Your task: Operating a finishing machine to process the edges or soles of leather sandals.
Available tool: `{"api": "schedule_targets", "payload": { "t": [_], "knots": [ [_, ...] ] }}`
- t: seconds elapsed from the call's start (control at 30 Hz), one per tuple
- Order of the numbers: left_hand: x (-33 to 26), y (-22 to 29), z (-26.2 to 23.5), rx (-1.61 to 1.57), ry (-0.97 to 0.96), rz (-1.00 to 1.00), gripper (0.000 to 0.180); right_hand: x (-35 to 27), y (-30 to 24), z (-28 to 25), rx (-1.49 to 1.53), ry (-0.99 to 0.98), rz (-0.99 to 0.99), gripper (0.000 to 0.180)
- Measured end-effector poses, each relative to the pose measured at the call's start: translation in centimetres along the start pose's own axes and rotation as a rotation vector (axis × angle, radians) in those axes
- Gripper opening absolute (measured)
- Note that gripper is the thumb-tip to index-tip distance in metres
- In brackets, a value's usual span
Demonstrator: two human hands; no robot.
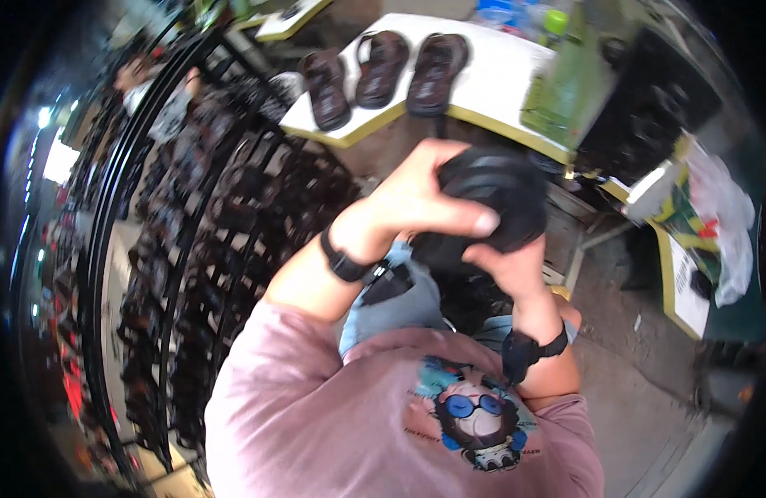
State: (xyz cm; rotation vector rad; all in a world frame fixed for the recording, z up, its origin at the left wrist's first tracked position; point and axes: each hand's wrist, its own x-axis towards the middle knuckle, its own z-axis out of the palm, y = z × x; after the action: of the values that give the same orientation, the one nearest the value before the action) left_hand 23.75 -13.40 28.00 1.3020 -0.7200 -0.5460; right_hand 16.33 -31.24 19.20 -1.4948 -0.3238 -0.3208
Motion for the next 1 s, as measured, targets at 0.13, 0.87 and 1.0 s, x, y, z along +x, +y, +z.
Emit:
{"api": "schedule_targets", "payload": {
  "t": [0.13, 0.87, 1.0],
  "knots": [
    [-0.1, -3.8, 3.7, -0.048, -0.130, -0.052, 0.070, -2.6, -2.9, -7.2, -0.166, -0.242, 0.298, 0.064],
    [1.6, -13.4, 10.6, -0.766, 0.518, 0.096, 0.055, -14.4, 2.8, -14.8, 0.805, 0.628, 0.137, 0.082],
    [0.0, -14.1, 5.4, -0.926, 0.475, 0.087, 0.061, -11.7, 3.8, -11.3, 0.808, 0.511, 0.130, 0.072]
  ]
}}
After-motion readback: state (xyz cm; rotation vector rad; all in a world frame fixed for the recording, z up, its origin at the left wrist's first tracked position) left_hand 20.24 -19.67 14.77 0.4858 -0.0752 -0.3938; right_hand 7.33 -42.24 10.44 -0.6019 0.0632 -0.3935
